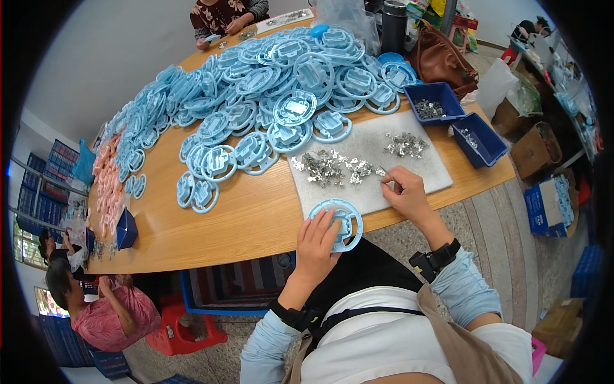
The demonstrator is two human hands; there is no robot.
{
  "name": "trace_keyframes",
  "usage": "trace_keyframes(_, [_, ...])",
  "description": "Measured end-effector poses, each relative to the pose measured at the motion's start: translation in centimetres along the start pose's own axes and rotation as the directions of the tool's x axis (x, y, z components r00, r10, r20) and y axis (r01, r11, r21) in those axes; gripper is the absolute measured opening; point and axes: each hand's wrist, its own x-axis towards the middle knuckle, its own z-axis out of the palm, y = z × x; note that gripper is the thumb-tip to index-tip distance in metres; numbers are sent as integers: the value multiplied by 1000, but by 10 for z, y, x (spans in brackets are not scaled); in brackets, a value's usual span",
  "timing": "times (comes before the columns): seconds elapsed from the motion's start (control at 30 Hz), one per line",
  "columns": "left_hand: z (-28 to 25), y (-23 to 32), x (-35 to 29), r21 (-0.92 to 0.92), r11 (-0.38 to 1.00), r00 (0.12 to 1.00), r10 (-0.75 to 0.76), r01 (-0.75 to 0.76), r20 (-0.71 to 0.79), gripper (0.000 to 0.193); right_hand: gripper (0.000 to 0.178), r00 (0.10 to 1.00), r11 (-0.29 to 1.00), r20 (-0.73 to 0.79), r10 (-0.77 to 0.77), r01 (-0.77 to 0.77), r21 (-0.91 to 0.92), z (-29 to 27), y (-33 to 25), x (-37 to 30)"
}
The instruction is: The person pours metal clips from a plastic bag into blue bins, then picks up a light blue plastic frame and inserts the clips into it by hand. They then place the assembled frame on the table and repeat the process with another frame.
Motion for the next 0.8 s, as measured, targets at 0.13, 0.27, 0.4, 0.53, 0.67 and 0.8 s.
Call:
trace_keyframes(0.13, [-3,-2,8,-89,995,999,-40,38,-12,50,8,1000,1000,-4,5,-5,9,2,0,-2])
trace_keyframes(0.27, [-6,-2,12,-90,995,999,-37,36,-14,50,8,1000,1000,0,12,-12,7,2,0,-5])
trace_keyframes(0.4, [-4,-3,14,-86,996,999,-29,26,-26,49,8,1000,1000,1,7,-7,4,2,-1,-6])
trace_keyframes(0.53, [-4,-4,18,-84,996,999,-23,19,-41,44,8,1000,999,-4,17,-16,38,3,-4,-7])
trace_keyframes(0.67, [-19,3,27,-144,988,988,-73,53,-139,33,8,998,983,34,62,-67,174,5,-24,-6])
trace_keyframes(0.8, [-33,4,27,-837,255,692,-697,485,188,29,9,988,934,157,10,-65,350,12,-60,2])
